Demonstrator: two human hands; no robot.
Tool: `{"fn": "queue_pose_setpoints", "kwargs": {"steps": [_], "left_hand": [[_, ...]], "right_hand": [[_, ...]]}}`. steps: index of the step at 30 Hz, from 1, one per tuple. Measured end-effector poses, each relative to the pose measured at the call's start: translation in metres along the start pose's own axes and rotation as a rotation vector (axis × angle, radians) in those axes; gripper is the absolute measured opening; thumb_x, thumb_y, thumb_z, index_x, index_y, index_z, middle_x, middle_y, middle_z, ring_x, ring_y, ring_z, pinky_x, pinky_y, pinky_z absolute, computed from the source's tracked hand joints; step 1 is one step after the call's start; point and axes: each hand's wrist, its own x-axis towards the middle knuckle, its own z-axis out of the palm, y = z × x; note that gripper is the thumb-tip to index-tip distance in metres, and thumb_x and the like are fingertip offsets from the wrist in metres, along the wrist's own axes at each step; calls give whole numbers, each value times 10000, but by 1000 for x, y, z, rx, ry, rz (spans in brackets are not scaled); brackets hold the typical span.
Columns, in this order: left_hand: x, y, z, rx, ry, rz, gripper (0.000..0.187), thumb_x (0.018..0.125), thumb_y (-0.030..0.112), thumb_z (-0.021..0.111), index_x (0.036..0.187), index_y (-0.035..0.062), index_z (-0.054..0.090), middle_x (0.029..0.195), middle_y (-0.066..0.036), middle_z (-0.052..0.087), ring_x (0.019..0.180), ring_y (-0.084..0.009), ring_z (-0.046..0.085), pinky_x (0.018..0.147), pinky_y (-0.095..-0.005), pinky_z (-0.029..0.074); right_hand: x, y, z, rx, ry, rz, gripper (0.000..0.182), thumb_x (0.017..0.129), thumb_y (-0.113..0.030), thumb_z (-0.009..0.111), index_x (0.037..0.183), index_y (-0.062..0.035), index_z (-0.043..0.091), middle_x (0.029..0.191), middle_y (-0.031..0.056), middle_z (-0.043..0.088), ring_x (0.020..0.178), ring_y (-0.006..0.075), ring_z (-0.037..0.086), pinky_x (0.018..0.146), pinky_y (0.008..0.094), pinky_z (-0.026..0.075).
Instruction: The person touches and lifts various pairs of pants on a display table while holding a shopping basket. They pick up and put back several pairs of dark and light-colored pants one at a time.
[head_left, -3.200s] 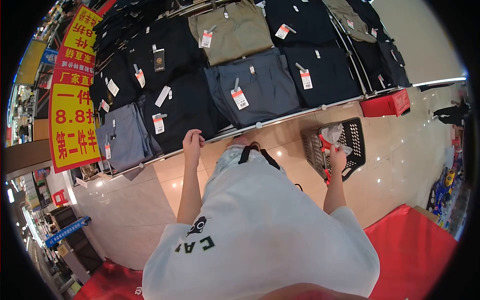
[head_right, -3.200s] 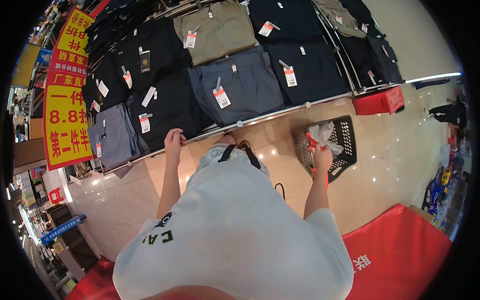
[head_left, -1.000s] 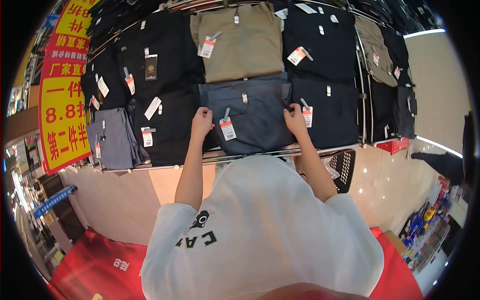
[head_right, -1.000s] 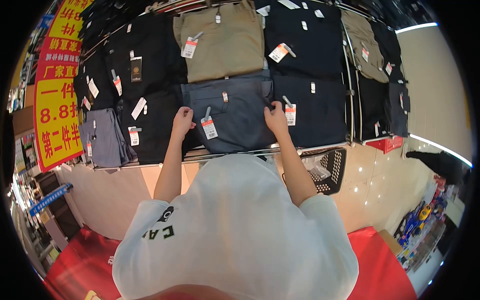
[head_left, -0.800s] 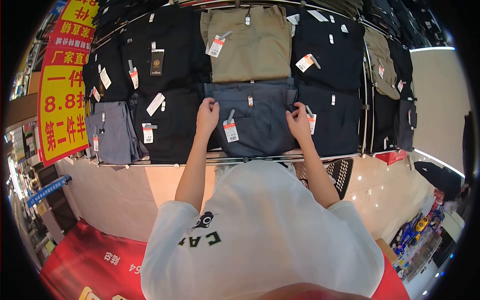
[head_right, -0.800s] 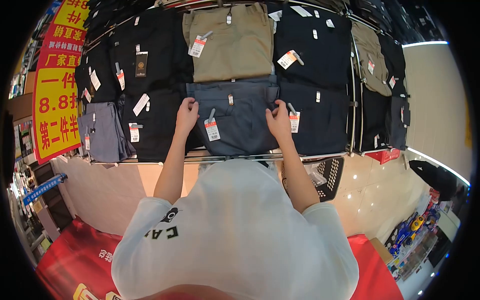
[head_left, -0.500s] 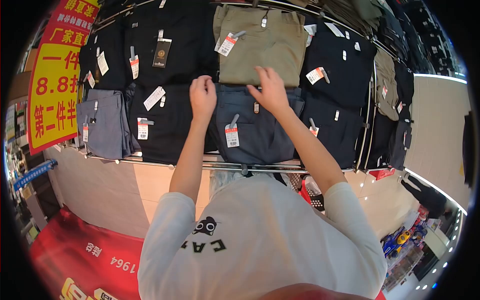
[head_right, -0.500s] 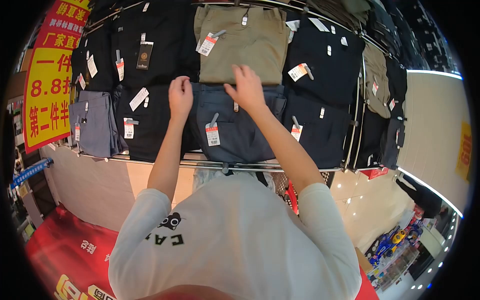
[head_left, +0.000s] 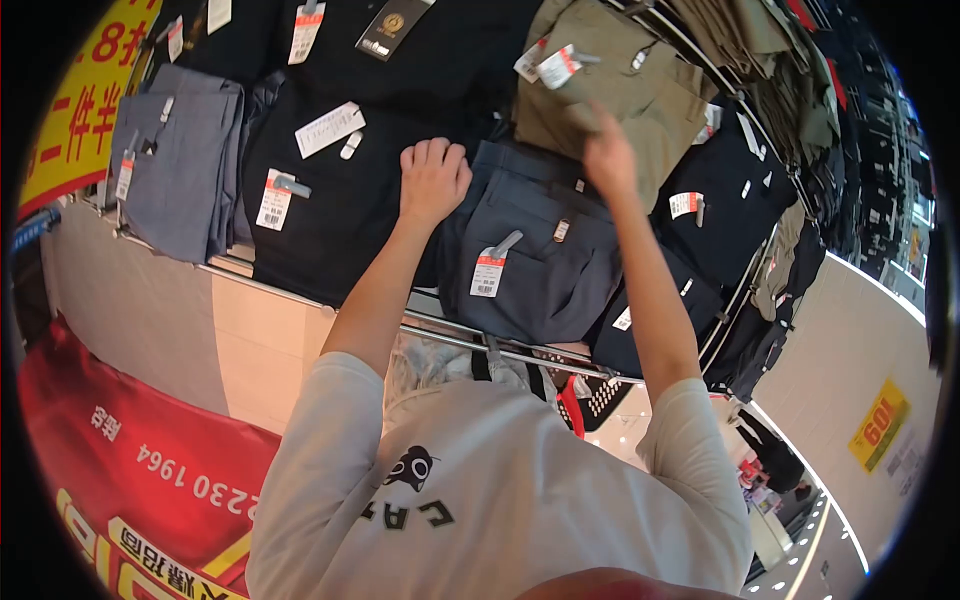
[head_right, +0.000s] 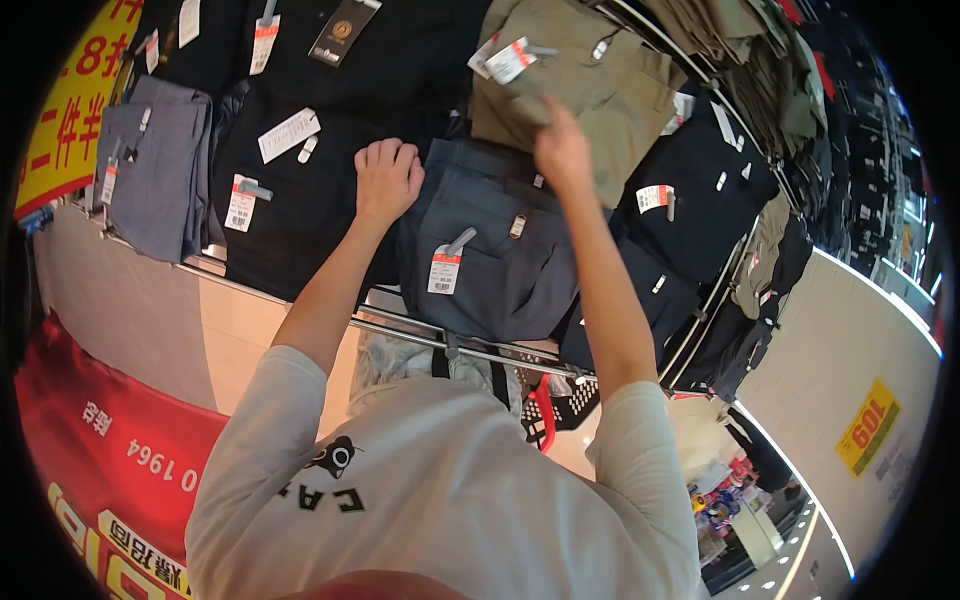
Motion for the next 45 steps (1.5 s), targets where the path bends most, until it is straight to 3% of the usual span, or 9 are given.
{"fn": "queue_pose_setpoints", "kwargs": {"steps": [2, 4, 6, 16, 18, 22, 34, 42, 45], "left_hand": [[0, -2, 0, -26, -9, 10, 163, 806, 179, 669, 959, 136, 631, 1002, -50, 570, 979, -256, 540, 870, -433, 387], [-1, -4, 1, -22, -16, 4, 166, 801, 182, 667, 957, 139, 629, 996, -49, 568, 976, -255, 540, 870, -431, 388], [-1, -4, 3, -25, -11, 1, 161, 801, 185, 667, 951, 142, 627, 993, -48, 567, 975, -255, 540, 869, -431, 389], [-2, -5, 5, -36, 0, -1, 171, 793, 184, 671, 953, 143, 628, 992, -48, 564, 977, -255, 539, 871, -431, 388], [-2, -6, 5, -42, -14, -6, 168, 794, 186, 669, 951, 144, 625, 992, -49, 563, 977, -255, 538, 874, -431, 388], [-2, -8, 6, -32, -24, -6, 174, 794, 194, 667, 954, 143, 622, 996, -49, 561, 980, -254, 536, 878, -431, 387], [-5, -9, 9, -43, -22, -5, 178, 799, 209, 652, 963, 150, 615, 1000, -42, 564, 984, -246, 532, 881, -429, 383], [-6, -11, 10, -49, -19, 0, 173, 803, 216, 652, 960, 153, 615, 1001, -39, 563, 970, -238, 536, 877, -427, 380], [-6, -11, 11, -48, -12, 1, 171, 803, 217, 652, 959, 155, 617, 1004, -38, 565, 970, -237, 537, 881, -427, 378]], "right_hand": [[-12, 56, -15, -529, 229, -204, 396, 902, -114, 518, 1271, 14, 584, 1167, 277, 630, 996, 447, 597, 864, 485, 484], [5, 20, -74, 849, 408, 628, 453, 1027, -322, 507, 1278, 51, 564, 1133, 162, 657, 1005, 299, 632, 862, 390, 495], [4, 12, -99, 1119, 532, 611, 560, 1039, -361, 499, 1415, 48, 429, 1335, 141, 554, 1199, 251, 558, 1005, 371, 452], [-3, -1, -54, 236, 183, 396, 319, 993, -224, 527, 1182, 17, 614, 1131, 223, 641, 1032, 354, 618, 861, 432, 489], [7, -46, -24, 68, 174, -214, 577, 769, 16, 570, 1342, -39, 544, 1320, 243, 557, 1224, 397, 532, 1066, 440, 415], [1, -77, 44, -436, 18, -173, 879, 698, -188, 814, 1477, -163, 409, 1489, 171, 416, 1312, 372, 453, 1076, 475, 377], [17, -42, 23, -187, -82, -177, 752, 712, -99, 782, 1407, -109, 495, 1436, 159, 520, 1220, 345, 574, 964, 403, 497], [14, -6, -25, 256, 328, 197, 281, 867, -121, 636, 1097, 39, 661, 953, 266, 694, 905, 389, 694, 808, 424, 529], [10, -9, -41, 508, 645, 268, 307, 934, -159, 639, 1112, 90, 650, 1089, 101, 696, 964, 181, 625, 871, 319, 468]]}}
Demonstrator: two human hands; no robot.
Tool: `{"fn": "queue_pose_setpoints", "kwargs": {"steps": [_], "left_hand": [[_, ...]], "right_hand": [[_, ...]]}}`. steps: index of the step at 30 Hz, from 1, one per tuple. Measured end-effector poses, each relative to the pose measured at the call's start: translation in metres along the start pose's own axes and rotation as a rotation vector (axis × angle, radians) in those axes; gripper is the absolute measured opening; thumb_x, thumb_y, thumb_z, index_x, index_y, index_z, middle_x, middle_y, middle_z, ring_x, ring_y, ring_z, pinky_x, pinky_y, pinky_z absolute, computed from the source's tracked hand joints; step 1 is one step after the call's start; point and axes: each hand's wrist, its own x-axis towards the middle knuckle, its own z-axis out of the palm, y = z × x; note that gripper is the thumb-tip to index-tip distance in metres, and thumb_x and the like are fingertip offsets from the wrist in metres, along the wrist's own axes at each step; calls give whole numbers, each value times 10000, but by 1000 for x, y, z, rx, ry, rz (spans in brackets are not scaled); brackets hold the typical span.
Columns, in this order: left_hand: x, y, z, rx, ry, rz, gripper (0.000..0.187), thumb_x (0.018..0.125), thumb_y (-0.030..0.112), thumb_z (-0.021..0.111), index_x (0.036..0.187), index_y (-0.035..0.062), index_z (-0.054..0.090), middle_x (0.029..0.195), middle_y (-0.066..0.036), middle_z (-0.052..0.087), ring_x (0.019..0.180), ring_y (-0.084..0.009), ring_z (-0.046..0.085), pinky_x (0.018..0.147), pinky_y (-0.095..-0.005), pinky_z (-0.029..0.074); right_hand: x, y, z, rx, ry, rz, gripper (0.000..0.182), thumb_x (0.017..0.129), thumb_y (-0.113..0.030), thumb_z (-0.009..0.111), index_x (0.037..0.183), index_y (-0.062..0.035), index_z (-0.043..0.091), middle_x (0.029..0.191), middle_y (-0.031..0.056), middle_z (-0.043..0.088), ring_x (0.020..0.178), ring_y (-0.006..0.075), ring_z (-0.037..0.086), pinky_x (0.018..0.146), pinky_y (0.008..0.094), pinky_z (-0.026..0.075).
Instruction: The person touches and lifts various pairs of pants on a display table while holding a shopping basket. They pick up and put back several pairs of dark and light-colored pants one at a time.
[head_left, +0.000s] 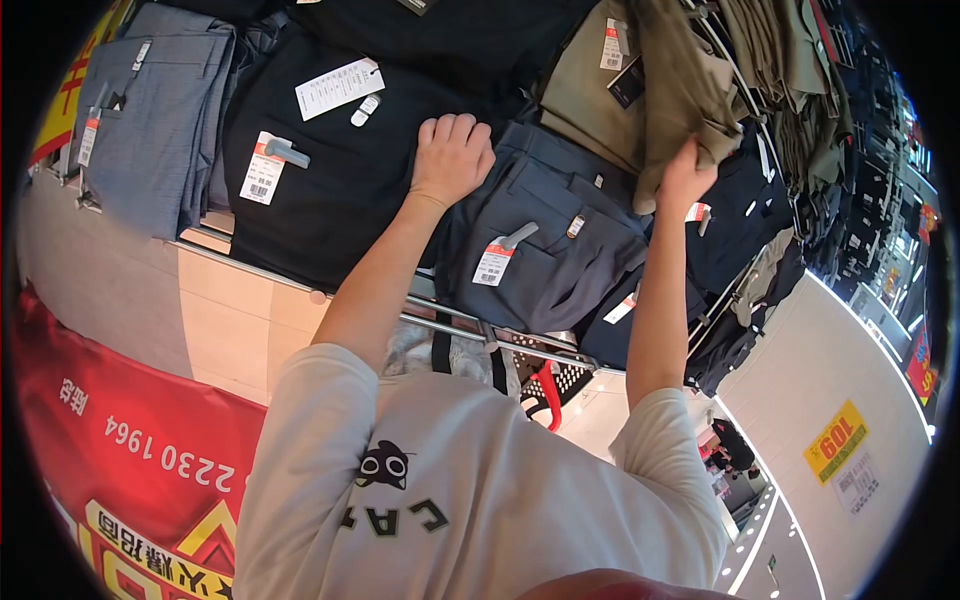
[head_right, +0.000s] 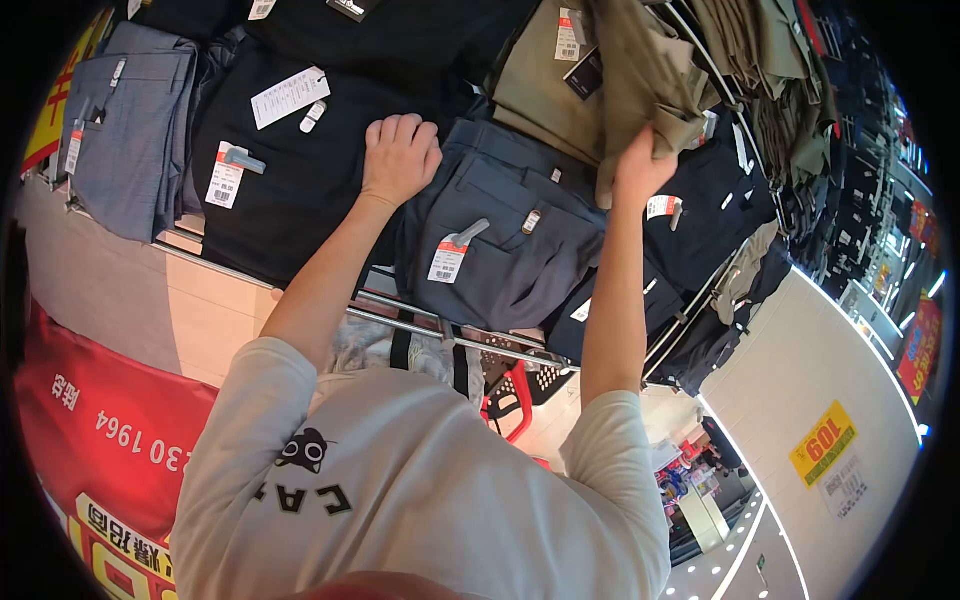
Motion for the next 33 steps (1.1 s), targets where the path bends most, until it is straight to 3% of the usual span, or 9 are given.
{"fn": "queue_pose_setpoints", "kwargs": {"steps": [7, 9, 11, 12, 14, 16, 25, 30, 33], "left_hand": [[0, 1, 1, 0, -9, 2, 173, 803, 218, 653, 961, 158, 618, 1008, -37, 567, 978, -239, 536, 895, -426, 378], [0, 2, 1, 23, -3, -4, 168, 803, 218, 651, 956, 158, 615, 1005, -36, 566, 980, -240, 536, 894, -427, 379], [2, 3, 0, 41, -21, -7, 166, 806, 220, 647, 959, 162, 619, 1008, -35, 569, 984, -240, 539, 890, -428, 382], [3, 5, -2, 57, -39, -11, 163, 810, 222, 644, 962, 166, 623, 1011, -33, 573, 989, -240, 543, 886, -430, 386], [4, 6, -3, 102, -61, -5, 158, 810, 241, 635, 953, 175, 621, 987, -30, 568, 973, -238, 543, 863, -434, 392], [7, 10, -2, 191, -117, -17, 156, 830, 271, 614, 959, 185, 628, 982, -27, 580, 971, -245, 553, 845, -440, 404], [6, 19, 2, 304, 48, 146, 135, 866, 271, 601, 962, 181, 633, 999, -18, 604, 939, -265, 571, 802, -446, 414], [5, 25, -7, 352, 68, 170, 134, 895, 276, 590, 959, 164, 626, 952, -32, 576, 894, -276, 556, 746, -443, 410], [0, 26, -20, 220, -19, 178, 188, 914, 261, 582, 1032, 133, 655, 1022, -55, 598, 955, -310, 566, 801, -478, 429]], "right_hand": [[4, -1, -6, 15, 147, -36, 299, 915, -146, 639, 1093, 96, 641, 1007, 139, 708, 912, 223, 650, 823, 352, 493], [-6, 3, -1, -115, -65, -115, 271, 887, -109, 635, 1087, 74, 643, 981, 155, 705, 887, 248, 657, 810, 376, 505], [-24, 4, 21, -310, -264, -168, 297, 838, -74, 625, 1117, 29, 644, 989, 197, 710, 896, 406, 675, 816, 435, 529], [-39, -6, 34, -500, -389, -128, 426, 777, -95, 702, 1191, -24, 627, 1082, 189, 695, 1009, 427, 646, 896, 451, 518], [-57, 28, 63, -589, -669, -534, 757, 649, -185, 834, 1338, -86, 535, 1392, 228, 510, 1292, 395, 483, 1088, 464, 400], [-70, 6, 66, -621, -616, -507, 778, 646, -242, 844, 1337, -81, 526, 1392, 253, 491, 1288, 414, 475, 1078, 487, 398], [-169, -62, -126, -363, -530, -194, 425, 878, -221, 681, 1251, -44, 582, 1303, 209, 570, 1213, 387, 540, 1037, 447, 426], [-301, -62, -269, -553, -46, 264, 317, 867, -151, 673, 1142, -1, 623, 1139, 204, 624, 1068, 392, 589, 933, 459, 466], [-426, -45, -328, -776, 119, 596, 519, 859, -291, 720, 1249, 10, 556, 1160, 224, 617, 1090, 417, 582, 946, 461, 464]]}}
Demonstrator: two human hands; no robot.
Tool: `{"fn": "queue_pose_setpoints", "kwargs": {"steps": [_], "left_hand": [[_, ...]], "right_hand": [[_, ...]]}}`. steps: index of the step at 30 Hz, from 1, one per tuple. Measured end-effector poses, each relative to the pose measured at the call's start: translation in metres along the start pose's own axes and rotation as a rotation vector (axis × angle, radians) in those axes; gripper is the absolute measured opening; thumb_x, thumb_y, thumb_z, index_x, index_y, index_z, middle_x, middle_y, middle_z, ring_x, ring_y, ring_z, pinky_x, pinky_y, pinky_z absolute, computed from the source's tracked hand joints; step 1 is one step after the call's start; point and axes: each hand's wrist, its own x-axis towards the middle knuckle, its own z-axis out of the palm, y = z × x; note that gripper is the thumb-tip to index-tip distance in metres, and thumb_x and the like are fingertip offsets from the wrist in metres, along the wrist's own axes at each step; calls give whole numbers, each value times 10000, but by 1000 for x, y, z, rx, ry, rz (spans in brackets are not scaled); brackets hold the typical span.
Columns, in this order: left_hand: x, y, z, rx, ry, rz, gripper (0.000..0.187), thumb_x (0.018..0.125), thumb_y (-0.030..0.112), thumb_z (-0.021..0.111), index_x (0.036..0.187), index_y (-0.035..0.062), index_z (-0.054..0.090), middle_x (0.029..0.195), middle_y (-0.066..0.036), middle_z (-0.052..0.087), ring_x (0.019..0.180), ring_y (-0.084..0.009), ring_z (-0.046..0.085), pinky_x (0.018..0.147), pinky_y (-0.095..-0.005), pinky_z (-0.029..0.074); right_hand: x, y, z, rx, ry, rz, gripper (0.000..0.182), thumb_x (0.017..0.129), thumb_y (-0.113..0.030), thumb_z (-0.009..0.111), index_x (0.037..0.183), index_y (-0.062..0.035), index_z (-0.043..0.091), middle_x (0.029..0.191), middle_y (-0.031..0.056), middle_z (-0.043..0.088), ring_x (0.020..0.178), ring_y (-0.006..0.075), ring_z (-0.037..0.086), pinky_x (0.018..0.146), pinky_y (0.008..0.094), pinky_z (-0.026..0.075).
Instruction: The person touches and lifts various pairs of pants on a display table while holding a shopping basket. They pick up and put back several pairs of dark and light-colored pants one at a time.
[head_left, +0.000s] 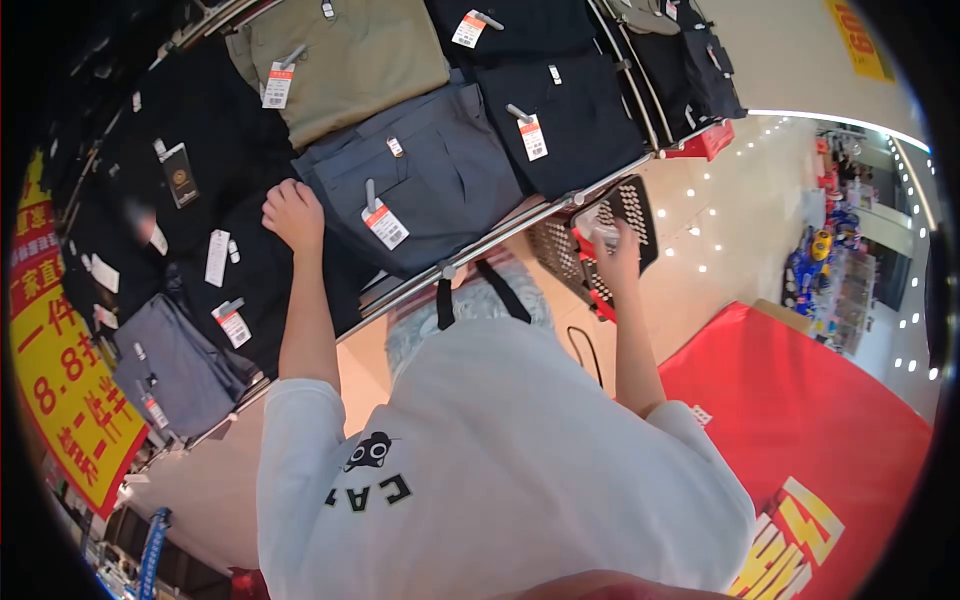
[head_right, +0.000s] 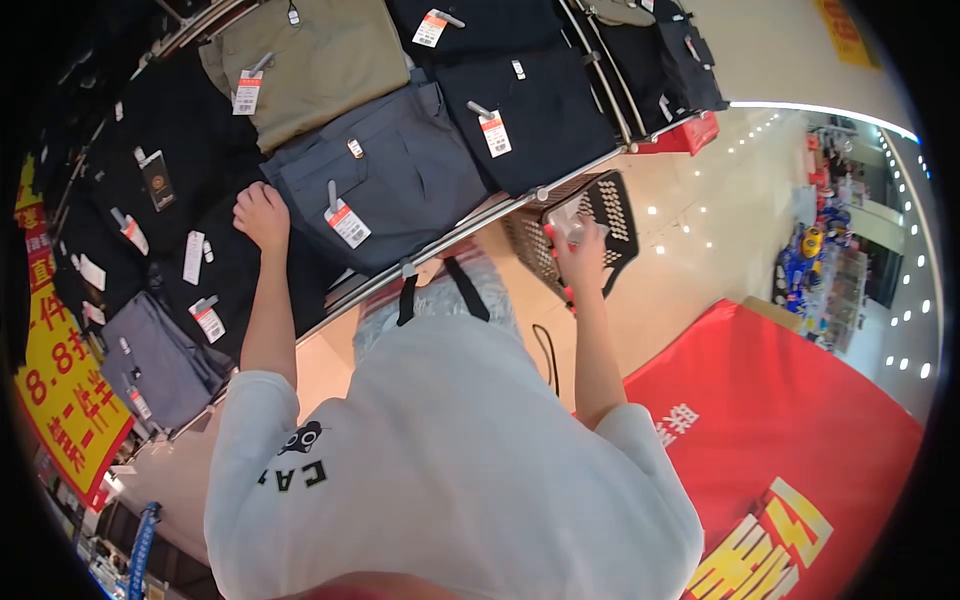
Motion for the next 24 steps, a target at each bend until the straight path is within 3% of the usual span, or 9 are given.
{"fn": "queue_pose_setpoints", "kwargs": {"steps": [2, 4, 5, 7, 8, 10, 11, 12, 24], "left_hand": [[-3, 3, -18, -99, -87, -8, 257, 915, 261, 577, 1103, 113, 669, 1100, -79, 614, 1036, -333, 562, 867, -498, 436], [-9, 27, -56, -78, -141, -8, 333, 918, 258, 567, 1188, 87, 661, 1236, -100, 613, 1153, -355, 533, 930, -522, 431], [-17, 42, -71, -146, -109, -9, 333, 918, 248, 566, 1185, 75, 664, 1233, -104, 621, 1148, -357, 538, 935, -523, 433], [-38, 83, -100, -317, -109, -13, 298, 928, 222, 556, 1151, 61, 673, 1169, -139, 645, 1109, -379, 554, 935, -499, 440], [-54, 98, -103, -395, -126, 9, 283, 938, 222, 550, 1133, 58, 672, 1156, -150, 647, 1097, -382, 559, 934, -493, 439], [-82, 142, -123, -555, -202, 32, 217, 932, 165, 571, 1088, 51, 669, 1090, -154, 660, 1069, -366, 574, 929, -476, 437], [-94, 155, -127, -569, -199, 90, 209, 930, 153, 575, 1084, 46, 667, 1062, -159, 662, 1045, -365, 581, 915, -471, 443], [-108, 173, -126, -593, -199, 154, 202, 928, 142, 578, 1080, 41, 664, 1035, -163, 665, 1020, -364, 589, 900, -466, 450], [-182, 302, -116, -761, -434, -26, 194, 948, 152, 549, 1011, -5, 645, 884, -200, 667, 814, -350, 640, 750, -425, 503]], "right_hand": [[-60, 60, 14, -157, 13, 176, 646, 836, -400, 732, 1284, 16, 524, 1181, 245, 604, 1111, 432, 569, 963, 468, 455], [-92, 73, 12, -441, 52, 93, 658, 838, -450, 729, 1288, -12, 534, 1190, 241, 615, 1116, 416, 594, 875, 476, 500], [-89, 87, 16, -414, 57, 82, 658, 838, -450, 729, 1288, -12, 534, 1190, 241, 615, 1116, 416, 594, 875, 476, 500], [-83, 126, 30, -167, -113, 437, 538, 853, -469, 691, 1187, -51, 626, 1042, 227, 686, 960, 404, 668, 771, 477, 526], [-75, 131, 29, -145, -116, 425, 538, 853, -469, 691, 1187, -51, 626, 1042, 227, 686, 960, 404, 668, 771, 477, 526], [-54, 146, 16, -93, -272, 415, 449, 856, -504, 664, 1020, -90, 714, 856, 195, 707, 800, 414, 685, 717, 492, 536], [-49, 152, 14, -84, -218, 354, 437, 860, -504, 650, 879, -75, 733, 786, 199, 701, 789, 411, 691, 707, 498, 532], [-42, 156, 8, -51, -267, 413, 453, 856, -507, 653, 908, -62, 722, 825, 215, 703, 820, 422, 688, 716, 500, 529], [21, 261, -23, 54, -255, 373, 519, 865, -555, 616, 942, -50, 705, 864, 255, 690, 881, 441, 678, 754, 501, 522]]}}
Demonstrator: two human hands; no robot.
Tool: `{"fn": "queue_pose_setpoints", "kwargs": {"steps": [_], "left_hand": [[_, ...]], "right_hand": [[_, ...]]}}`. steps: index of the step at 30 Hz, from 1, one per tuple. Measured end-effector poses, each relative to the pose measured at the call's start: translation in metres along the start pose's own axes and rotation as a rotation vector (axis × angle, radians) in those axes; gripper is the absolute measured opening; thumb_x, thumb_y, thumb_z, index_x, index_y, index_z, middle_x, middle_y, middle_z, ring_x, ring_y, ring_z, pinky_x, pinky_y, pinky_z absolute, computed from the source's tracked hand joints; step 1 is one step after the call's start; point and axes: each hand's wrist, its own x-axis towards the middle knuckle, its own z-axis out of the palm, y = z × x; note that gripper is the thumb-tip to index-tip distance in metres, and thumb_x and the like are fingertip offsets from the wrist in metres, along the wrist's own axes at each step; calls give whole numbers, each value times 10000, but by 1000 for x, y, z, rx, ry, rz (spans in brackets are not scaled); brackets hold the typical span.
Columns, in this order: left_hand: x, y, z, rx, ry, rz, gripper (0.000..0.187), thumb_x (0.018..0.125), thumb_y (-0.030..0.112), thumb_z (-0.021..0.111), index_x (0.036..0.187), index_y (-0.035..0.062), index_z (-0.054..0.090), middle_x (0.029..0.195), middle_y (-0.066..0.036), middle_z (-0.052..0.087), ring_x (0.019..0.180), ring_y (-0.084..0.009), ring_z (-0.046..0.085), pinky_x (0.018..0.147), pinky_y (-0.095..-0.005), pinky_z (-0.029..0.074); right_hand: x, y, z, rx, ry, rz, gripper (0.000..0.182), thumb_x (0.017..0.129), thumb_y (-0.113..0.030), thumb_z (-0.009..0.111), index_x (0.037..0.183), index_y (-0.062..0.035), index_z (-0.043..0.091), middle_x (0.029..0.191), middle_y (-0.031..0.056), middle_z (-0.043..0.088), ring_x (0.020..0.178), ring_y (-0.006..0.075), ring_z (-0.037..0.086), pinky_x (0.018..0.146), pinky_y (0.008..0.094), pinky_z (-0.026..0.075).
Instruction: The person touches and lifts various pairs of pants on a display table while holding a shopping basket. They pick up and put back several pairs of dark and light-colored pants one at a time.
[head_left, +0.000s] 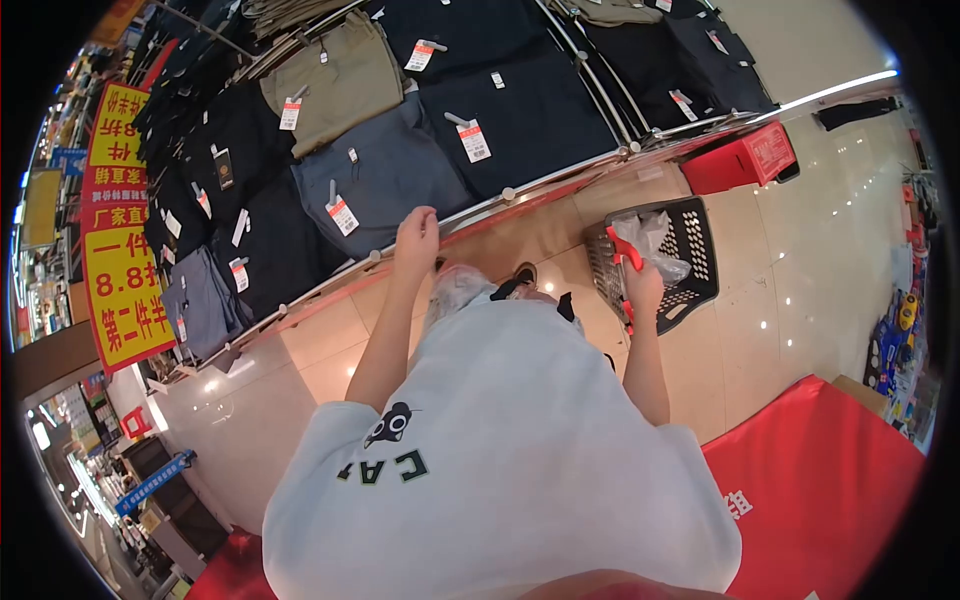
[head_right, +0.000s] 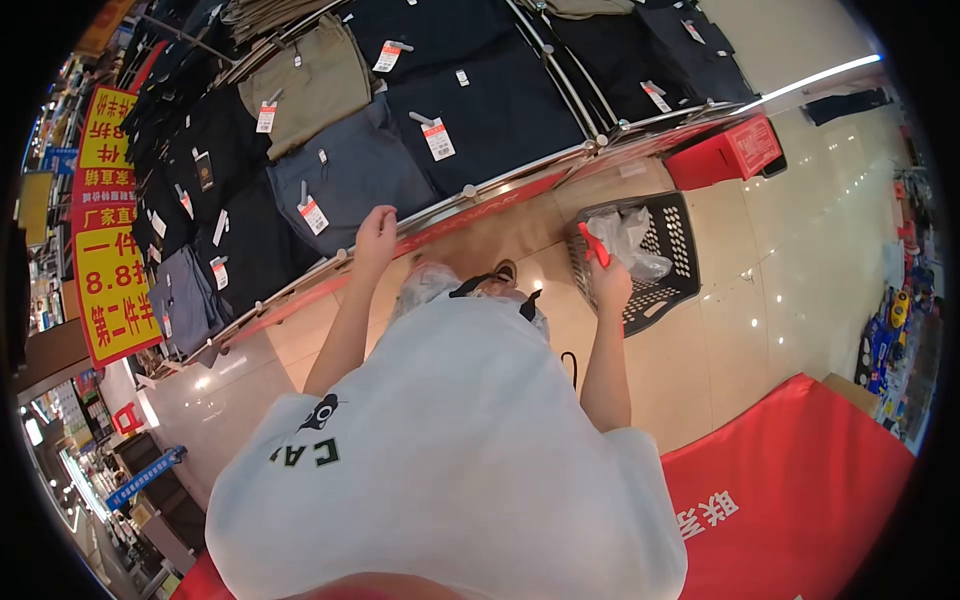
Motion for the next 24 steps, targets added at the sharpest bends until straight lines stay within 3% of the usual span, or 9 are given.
{"fn": "queue_pose_setpoints", "kwargs": {"steps": [2, 3, 7, 10, 12, 15, 18, 22, 24], "left_hand": [[-7, 5, 11, -51, -60, -44, 218, 973, 165, 548, 1056, -16, 636, 783, -112, 637, 700, -177, 596, 667, -313, 481], [-11, 3, 15, -20, -68, -23, 206, 974, 162, 545, 1046, -6, 640, 776, -101, 630, 696, -156, 581, 654, -306, 471], [-27, -10, 16, 68, -87, -26, 193, 974, 162, 546, 1034, 9, 646, 765, -85, 623, 692, -141, 570, 649, -303, 464], [-28, -11, 13, 44, -45, -113, 181, 962, 157, 548, 990, 9, 649, 785, -144, 637, 719, -223, 614, 666, -353, 483], [-25, -10, 9, 4, -34, -214, 184, 969, 162, 544, 997, 19, 656, 740, -112, 616, 680, -175, 577, 654, -329, 470], [-14, -13, 10, 0, 35, -215, 187, 971, 167, 542, 1014, 34, 667, 712, -92, 609, 653, -153, 553, 639, -319, 464], [3, -17, 9, -23, 40, -289, 221, 986, 186, 527, 1048, 24, 665, 745, -65, 644, 700, -129, 591, 658, -283, 469], [36, -26, 7, -65, 4, -353, 223, 988, 188, 525, 1047, 27, 667, 754, -55, 658, 705, -128, 609, 661, -271, 483], [51, -31, 5, -166, -55, -372, 219, 981, 185, 522, 1051, 40, 670, 740, -74, 662, 686, -150, 628, 657, -299, 505]], "right_hand": [[8, 5, -9, 4, -15, 1, 520, 868, -554, 612, 945, -47, 703, 873, 260, 688, 883, 441, 678, 758, 504, 522], [15, 9, -12, -4, -1, -7, 520, 869, -550, 611, 946, -45, 703, 875, 261, 688, 880, 443, 678, 756, 507, 522], [32, 19, -23, -16, 21, 5, 521, 866, -543, 607, 946, -37, 704, 877, 264, 687, 877, 446, 676, 758, 506, 524], [46, 27, -32, -24, 24, 37, 513, 861, -540, 608, 953, -46, 709, 874, 254, 692, 882, 442, 677, 763, 491, 529], [52, 31, -42, 32, 23, 18, 479, 873, -499, 623, 991, -45, 722, 904, 250, 695, 895, 437, 677, 768, 494, 524], [63, 38, -50, 8, 31, 61, 475, 868, -507, 618, 995, -61, 721, 901, 239, 697, 902, 426, 679, 769, 487, 522], [82, 50, -54, -9, 26, 81, 474, 862, -519, 616, 1003, -79, 719, 926, 230, 701, 927, 417, 678, 780, 480, 520], [101, 77, -54, 58, 79, 29, 505, 855, -529, 652, 1044, -65, 718, 901, 238, 700, 901, 404, 688, 768, 455, 519], [112, 84, -62, -32, 28, 93, 527, 861, -577, 629, 1112, -120, 713, 945, 219, 712, 946, 389, 688, 833, 460, 514]]}}
